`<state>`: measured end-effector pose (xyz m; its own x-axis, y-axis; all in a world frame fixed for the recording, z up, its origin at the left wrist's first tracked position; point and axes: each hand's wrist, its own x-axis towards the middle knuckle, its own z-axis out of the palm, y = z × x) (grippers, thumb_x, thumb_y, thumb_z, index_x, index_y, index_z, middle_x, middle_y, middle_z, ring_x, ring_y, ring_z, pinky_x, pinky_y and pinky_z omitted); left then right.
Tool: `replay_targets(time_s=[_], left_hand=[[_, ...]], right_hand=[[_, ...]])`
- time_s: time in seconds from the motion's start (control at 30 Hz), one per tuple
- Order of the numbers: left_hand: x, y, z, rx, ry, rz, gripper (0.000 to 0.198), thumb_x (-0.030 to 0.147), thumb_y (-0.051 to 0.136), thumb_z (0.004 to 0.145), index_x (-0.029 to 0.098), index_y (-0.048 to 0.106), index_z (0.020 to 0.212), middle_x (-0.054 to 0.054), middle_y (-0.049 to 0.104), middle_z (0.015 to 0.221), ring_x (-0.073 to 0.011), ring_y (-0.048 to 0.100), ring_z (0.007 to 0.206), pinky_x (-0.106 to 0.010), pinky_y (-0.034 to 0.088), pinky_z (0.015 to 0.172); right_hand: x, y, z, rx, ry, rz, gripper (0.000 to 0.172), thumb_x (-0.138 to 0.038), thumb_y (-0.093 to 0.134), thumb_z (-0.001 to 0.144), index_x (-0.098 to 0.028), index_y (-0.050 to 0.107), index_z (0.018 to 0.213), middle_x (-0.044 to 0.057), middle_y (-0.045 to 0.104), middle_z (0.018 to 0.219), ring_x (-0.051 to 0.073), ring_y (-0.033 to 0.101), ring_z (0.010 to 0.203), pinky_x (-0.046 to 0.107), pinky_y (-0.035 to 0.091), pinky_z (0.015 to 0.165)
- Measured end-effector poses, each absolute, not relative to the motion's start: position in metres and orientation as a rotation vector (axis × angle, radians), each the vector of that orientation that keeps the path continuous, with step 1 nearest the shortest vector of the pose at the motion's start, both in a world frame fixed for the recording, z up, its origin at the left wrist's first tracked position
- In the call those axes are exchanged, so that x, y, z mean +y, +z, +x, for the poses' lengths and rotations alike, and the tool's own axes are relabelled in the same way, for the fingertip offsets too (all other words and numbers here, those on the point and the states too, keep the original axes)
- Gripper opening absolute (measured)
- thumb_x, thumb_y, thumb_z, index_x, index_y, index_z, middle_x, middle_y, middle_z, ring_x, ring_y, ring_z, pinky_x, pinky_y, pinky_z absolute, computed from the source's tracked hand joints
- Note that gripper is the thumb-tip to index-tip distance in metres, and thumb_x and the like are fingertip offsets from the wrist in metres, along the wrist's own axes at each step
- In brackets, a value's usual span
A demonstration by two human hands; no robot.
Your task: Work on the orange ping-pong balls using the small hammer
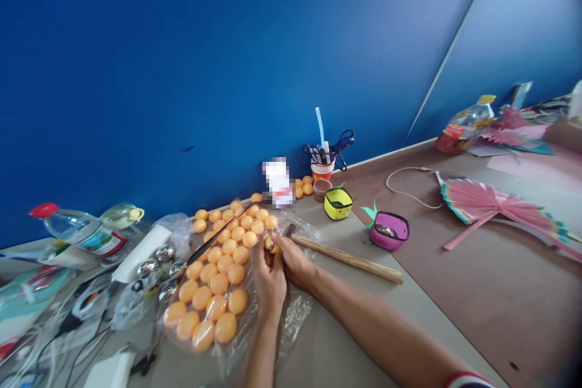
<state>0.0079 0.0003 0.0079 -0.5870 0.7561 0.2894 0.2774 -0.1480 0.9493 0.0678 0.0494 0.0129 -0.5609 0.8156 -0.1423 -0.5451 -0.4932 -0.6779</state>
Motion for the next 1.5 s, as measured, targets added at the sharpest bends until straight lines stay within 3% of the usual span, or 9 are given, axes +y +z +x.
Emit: replay_targets(time_s=[0.2,0.4,0.5,0.63,0.77,1.07,1.33,1.5], left_hand=[[0.002,0.004,0.005,1.633,1.804,1.142,0.039,0.038,0.069,0.084,0.022,0.065,0.120,-0.014,0.063,0.134,-0.0313,0.056,0.131,-0.050,0.041,0.114],[0.002,0.006,0.004,1.708,1.743,1.198,0.040,0.035,0.066,0.085,0.022,0.065,0.123,-0.013,0.063,0.137,-0.0318,0.053,0.135,-0.051,0.040,0.116],[0.001,0.008,0.005,1.711,1.735,1.206,0.039,0.035,0.065,0.085,0.022,0.065,0.122,-0.013,0.064,0.136,-0.0322,0.054,0.133,-0.051,0.042,0.113],[0.001,0.009,0.003,1.682,1.729,1.177,0.042,0.034,0.067,0.084,0.023,0.065,0.124,-0.012,0.063,0.137,-0.0325,0.054,0.134,-0.050,0.041,0.114],[0.002,0.006,-0.002,1.566,1.717,1.071,0.047,0.037,0.069,0.083,0.024,0.064,0.128,-0.012,0.061,0.141,-0.0329,0.053,0.135,-0.050,0.040,0.115],[-0.001,0.008,-0.002,1.544,1.734,1.023,0.045,0.038,0.068,0.084,0.024,0.064,0.126,-0.010,0.061,0.140,-0.0316,0.049,0.137,-0.048,0.036,0.117],[0.001,0.010,-0.001,1.579,1.761,0.990,0.045,0.034,0.063,0.085,0.022,0.058,0.128,-0.010,0.060,0.138,-0.0302,0.052,0.133,-0.046,0.041,0.113],[-0.002,0.013,0.002,1.653,1.724,1.003,0.050,0.028,0.060,0.083,0.024,0.056,0.132,-0.009,0.060,0.139,-0.0297,0.050,0.136,-0.044,0.041,0.114]], right_hand=[[0.057,0.013,0.072,-0.658,2.319,-0.370,0.056,-0.068,0.059,0.081,-0.016,0.065,0.103,0.006,0.069,0.078,0.024,0.066,0.079,0.035,0.053,0.072],[0.063,0.011,0.073,-0.546,2.369,-0.418,0.037,-0.043,0.063,0.087,-0.016,0.062,0.112,0.003,0.069,0.077,0.019,0.065,0.070,0.032,0.054,0.072],[0.061,0.012,0.074,-0.518,2.327,-0.442,0.035,-0.036,0.065,0.087,-0.016,0.061,0.116,0.002,0.070,0.079,0.018,0.065,0.067,0.031,0.054,0.070],[0.060,0.013,0.075,-0.527,2.293,-0.385,0.040,-0.035,0.069,0.082,-0.017,0.061,0.118,0.003,0.072,0.086,0.019,0.067,0.074,0.032,0.055,0.075],[0.063,0.011,0.075,-0.474,2.354,-0.281,0.043,-0.043,0.059,0.085,-0.018,0.062,0.119,0.006,0.073,0.093,0.024,0.068,0.083,0.038,0.055,0.080],[0.062,0.010,0.076,-0.558,2.312,-0.268,0.043,-0.024,0.058,0.074,-0.017,0.063,0.116,0.005,0.073,0.090,0.022,0.067,0.082,0.035,0.053,0.080],[0.059,0.016,0.077,-0.677,2.301,-0.183,0.037,-0.022,0.064,0.071,-0.015,0.064,0.107,0.005,0.071,0.089,0.020,0.066,0.084,0.030,0.051,0.079],[0.058,0.018,0.077,-0.724,2.285,-0.190,0.036,-0.019,0.066,0.068,-0.016,0.067,0.104,0.004,0.071,0.090,0.020,0.066,0.089,0.032,0.050,0.085]])
